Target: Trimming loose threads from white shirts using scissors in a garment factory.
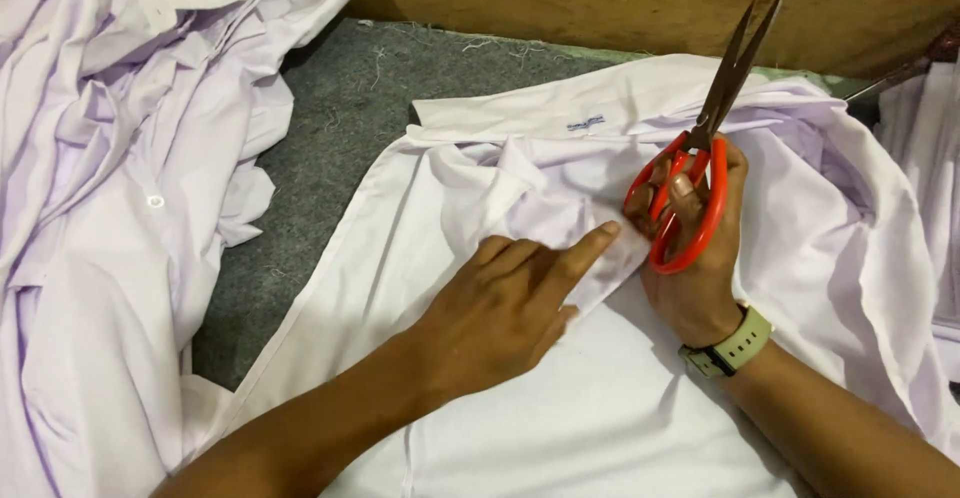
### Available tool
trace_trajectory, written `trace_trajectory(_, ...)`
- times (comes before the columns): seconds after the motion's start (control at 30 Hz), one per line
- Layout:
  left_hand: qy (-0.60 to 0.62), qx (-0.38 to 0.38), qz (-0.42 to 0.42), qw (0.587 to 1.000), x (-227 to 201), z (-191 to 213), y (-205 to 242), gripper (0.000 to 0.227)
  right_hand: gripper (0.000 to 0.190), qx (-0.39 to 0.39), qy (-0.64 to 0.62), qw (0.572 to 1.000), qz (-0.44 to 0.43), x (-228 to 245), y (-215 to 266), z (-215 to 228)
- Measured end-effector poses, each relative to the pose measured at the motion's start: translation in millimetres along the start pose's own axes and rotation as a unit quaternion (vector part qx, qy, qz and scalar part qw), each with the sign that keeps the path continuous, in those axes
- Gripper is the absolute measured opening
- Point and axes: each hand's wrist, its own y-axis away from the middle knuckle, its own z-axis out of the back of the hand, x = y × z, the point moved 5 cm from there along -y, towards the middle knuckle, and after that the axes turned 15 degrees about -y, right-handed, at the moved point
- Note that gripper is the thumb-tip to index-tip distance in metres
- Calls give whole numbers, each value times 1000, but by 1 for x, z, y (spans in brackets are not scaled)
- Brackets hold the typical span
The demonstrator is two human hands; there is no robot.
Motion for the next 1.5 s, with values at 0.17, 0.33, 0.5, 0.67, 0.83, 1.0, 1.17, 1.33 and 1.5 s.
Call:
trace_trajectory(0.17,107,-32,41,993,51,25,-4,39,36,0,-13,1000,-27,-3,-2,1)
trace_trajectory(0.33,117,-134,208,962,134,58,10,39,33,49,-2,999,-24,-2,2,1)
trace_trajectory(0.5,105,-174,348,915,213,28,48,27,43,58,39,997,-21,-2,5,-7)
trace_trajectory(0.67,178,-295,348,872,184,55,33,29,48,71,101,992,-30,0,11,-15)
trace_trajectory(0.83,39,-348,164,922,82,102,11,63,59,78,195,977,-38,15,10,-30)
trace_trajectory(1.0,-53,-156,-127,978,-15,68,-14,41,57,137,387,906,99,94,0,-46)
trace_trajectory(1.17,-93,39,-107,989,6,-3,5,56,72,98,627,761,138,159,40,8)
trace_trajectory(1.33,-98,56,-103,988,28,-8,15,32,84,-21,721,689,73,156,83,76)
trace_trajectory(1.5,-110,-34,-155,981,41,10,40,43,52,-4,714,700,-21,136,106,80)
